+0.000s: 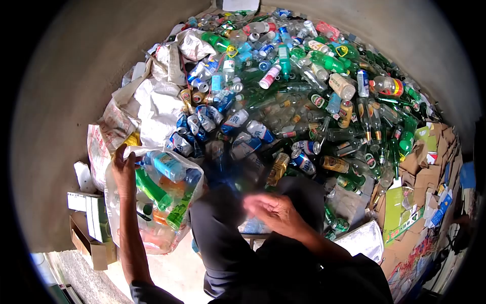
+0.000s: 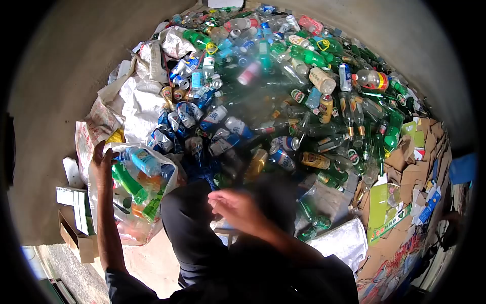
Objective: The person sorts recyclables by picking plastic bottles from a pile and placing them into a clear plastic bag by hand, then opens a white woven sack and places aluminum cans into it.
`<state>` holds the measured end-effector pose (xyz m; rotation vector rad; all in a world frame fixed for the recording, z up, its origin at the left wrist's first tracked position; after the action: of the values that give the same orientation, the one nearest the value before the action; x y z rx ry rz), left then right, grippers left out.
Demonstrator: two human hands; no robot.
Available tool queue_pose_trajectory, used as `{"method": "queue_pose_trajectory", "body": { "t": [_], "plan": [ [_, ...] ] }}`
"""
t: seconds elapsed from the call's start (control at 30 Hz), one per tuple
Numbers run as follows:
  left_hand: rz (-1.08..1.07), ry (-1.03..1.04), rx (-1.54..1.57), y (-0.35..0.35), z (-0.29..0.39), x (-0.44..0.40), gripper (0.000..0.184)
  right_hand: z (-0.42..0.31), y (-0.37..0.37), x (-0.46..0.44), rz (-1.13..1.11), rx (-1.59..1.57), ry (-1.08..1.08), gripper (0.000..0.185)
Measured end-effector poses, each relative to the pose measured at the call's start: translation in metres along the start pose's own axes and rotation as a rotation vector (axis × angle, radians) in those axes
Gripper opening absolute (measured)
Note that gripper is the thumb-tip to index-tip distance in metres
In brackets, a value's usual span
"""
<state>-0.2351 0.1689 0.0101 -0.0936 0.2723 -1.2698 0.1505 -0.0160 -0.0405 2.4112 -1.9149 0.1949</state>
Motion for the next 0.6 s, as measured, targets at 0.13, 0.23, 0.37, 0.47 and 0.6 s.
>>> {"method": "queue_pose_trajectory", "body": {
  "t": [0.13,0.23,0.37,0.47,0.6],
  "plan": [
    [-0.198,-0.071,0.251,0.093,0.026,0.043,0.039,-0.035,-0.058,0.017,0.252,0.03,-0.073,0.023],
    [-0.373,-0.134,0.427,0.165,0.047,0.087,0.037,-0.033,-0.107,0.034,0.47,0.014,-0.11,0.021],
    [-0.549,-0.283,0.545,0.237,0.056,0.133,0.037,0.03,-0.161,0.05,0.712,0.081,0.052,0.021],
    [-0.634,-0.332,0.599,0.27,0.047,0.154,0.033,0.137,-0.182,0.064,0.664,0.532,0.182,0.025],
    [-0.62,-0.419,0.575,0.278,0.026,0.164,0.025,0.264,-0.156,0.093,0.353,1.061,0.309,0.031]
  ]
}}
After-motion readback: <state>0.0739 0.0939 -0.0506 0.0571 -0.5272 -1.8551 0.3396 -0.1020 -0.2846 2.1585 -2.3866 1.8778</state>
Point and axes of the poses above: each hand's wrist, its own x-axis away from the middle knuckle, its own y-axis out of the palm, z = x × y, the point moved 9 cm from there along -x, towards the middle knuckle, and after that the axes turned 13 degrees about x, right-handed, at the moved point
